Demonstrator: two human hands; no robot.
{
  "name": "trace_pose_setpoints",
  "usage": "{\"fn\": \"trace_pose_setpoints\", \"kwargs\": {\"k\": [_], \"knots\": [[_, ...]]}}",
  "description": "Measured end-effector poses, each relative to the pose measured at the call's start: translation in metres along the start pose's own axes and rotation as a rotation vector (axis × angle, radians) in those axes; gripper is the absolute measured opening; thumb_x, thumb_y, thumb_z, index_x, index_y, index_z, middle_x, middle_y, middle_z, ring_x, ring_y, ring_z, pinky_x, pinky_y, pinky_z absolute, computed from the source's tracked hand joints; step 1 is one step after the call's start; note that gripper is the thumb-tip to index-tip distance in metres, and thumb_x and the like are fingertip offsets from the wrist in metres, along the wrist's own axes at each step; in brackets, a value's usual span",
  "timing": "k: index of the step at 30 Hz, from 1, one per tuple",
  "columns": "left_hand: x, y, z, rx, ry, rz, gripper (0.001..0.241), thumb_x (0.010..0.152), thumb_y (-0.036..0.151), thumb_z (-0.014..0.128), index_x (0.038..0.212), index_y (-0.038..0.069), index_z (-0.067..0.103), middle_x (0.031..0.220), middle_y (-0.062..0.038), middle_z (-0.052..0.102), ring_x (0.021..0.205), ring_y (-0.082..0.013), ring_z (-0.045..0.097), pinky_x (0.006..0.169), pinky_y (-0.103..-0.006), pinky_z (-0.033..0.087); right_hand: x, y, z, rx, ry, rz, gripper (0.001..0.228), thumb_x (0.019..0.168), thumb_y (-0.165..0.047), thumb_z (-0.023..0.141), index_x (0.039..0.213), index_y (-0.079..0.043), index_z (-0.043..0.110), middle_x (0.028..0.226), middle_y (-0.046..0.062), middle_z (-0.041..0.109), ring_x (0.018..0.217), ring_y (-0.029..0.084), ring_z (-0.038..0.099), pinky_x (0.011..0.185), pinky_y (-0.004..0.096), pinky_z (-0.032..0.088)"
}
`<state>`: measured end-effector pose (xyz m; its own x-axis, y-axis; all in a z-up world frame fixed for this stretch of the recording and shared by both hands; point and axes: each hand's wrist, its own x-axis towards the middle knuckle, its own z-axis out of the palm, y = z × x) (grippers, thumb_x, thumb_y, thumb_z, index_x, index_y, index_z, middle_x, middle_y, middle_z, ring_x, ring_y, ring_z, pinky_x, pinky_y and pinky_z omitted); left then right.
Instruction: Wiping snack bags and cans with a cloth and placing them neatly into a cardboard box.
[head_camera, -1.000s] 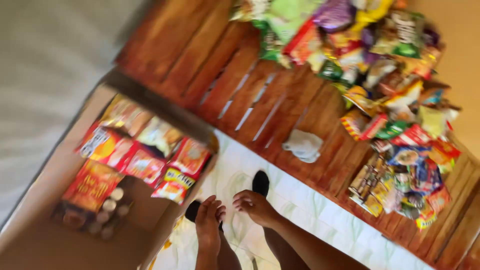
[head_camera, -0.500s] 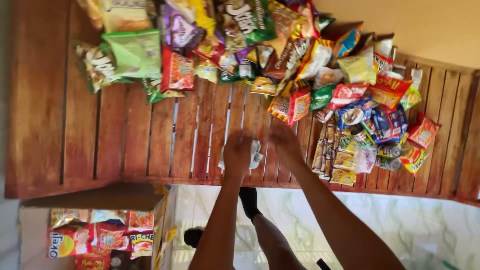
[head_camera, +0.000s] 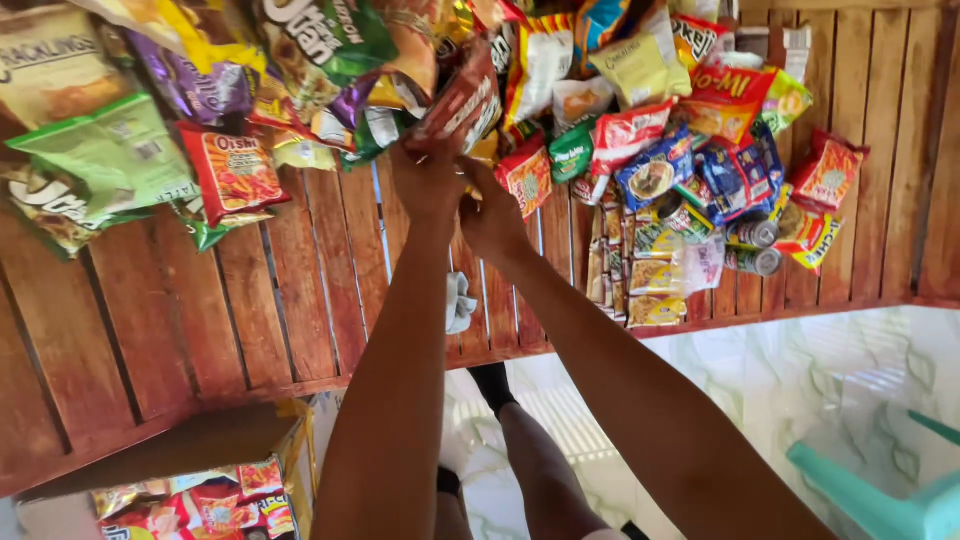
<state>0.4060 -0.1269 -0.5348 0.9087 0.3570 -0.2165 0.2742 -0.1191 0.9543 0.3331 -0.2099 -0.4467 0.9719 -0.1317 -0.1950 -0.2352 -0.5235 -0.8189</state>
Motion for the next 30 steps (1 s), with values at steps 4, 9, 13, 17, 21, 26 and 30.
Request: {"fn": "trace_pose_setpoints", "kwargs": {"k": [4,9,13,17,21,26,30], "knots": [[-0.041,0.011,-0.056,-0.746,-0.159,0.057,0.019,0.1,0.008,0.071,0.113,0.004,0.058,0.1,-0.002,0.062,0.086,-0.0114,0.058,0.077,-0.0291,0.052,-0.048,-0.005,-0.01,0.263,-0.139,0.057,0.041,0.099,-0.007,0.058,0.14,-0.007,0.054,0.138,0.014,0.065,0.133,0.026,0.062,0.104,0.038,0.053],[-0.13,-0.012,-0.154,-0.402,-0.255,-0.327,0.025,0.11,0.027,0.063,0.099,0.005,0.059,0.087,0.0,0.063,0.078,-0.0076,0.057,0.067,-0.0254,0.048,-0.111,0.0,-0.028,0.163,0.151,0.007,0.067,0.088,-0.021,0.077,0.142,0.002,0.045,0.138,0.02,0.048,0.127,0.029,0.054,0.097,0.035,0.053],[-0.173,0.017,-0.202,-0.576,-0.182,-0.73,0.03,0.104,0.032,0.063,0.111,0.003,0.066,0.091,-0.001,0.067,0.079,-0.0111,0.063,0.068,-0.0265,0.052,-0.159,0.034,-0.007,0.161,-0.108,0.065,0.074,0.095,-0.026,0.081,0.146,0.011,0.042,0.139,0.024,0.052,0.13,0.03,0.048,0.103,0.039,0.041],[-0.201,0.055,-0.242,-0.744,-0.222,-0.968,0.034,0.091,0.03,0.058,0.12,0.012,0.06,0.103,0.0,0.074,0.091,-0.0135,0.071,0.08,-0.0317,0.058,-0.192,0.019,0.018,0.291,-0.421,0.449,0.051,0.092,-0.041,0.072,0.12,0.001,0.063,0.097,0.008,0.073,0.09,0.014,0.068,0.084,0.031,0.055],[-0.261,-0.075,-0.295,-0.434,-0.26,-0.926,0.038,0.113,0.022,0.067,0.145,0.001,0.064,0.101,-0.01,0.052,0.069,-0.0298,0.034,0.056,-0.0517,0.024,-0.221,0.029,0.044,0.271,-0.466,0.398,0.047,0.093,-0.043,0.073,0.11,0.001,0.065,0.093,0.008,0.071,0.087,0.015,0.068,0.079,0.033,0.056],[-0.275,-0.058,-0.314,-0.725,-0.027,-0.959,0.035,0.093,0.016,0.063,0.127,0.006,0.062,0.108,-0.004,0.069,0.098,-0.0186,0.068,0.086,-0.0362,0.058,-0.213,0.03,0.073,-0.032,-0.734,0.315,0.043,0.1,-0.046,0.064,0.112,-0.006,0.072,0.096,0.011,0.073,0.092,0.023,0.067,0.086,0.038,0.053],[-0.29,-0.079,-0.316,-0.869,0.065,-1.094,0.035,0.088,0.014,0.057,0.121,0.004,0.06,0.105,-0.01,0.072,0.094,-0.0252,0.07,0.083,-0.038,0.059,-0.198,0.042,0.093,-0.399,-0.169,-0.043,0.051,0.092,-0.03,0.07,0.136,-0.008,0.055,0.135,0.024,0.06,0.127,0.045,0.052,0.107,0.052,0.044]]}}
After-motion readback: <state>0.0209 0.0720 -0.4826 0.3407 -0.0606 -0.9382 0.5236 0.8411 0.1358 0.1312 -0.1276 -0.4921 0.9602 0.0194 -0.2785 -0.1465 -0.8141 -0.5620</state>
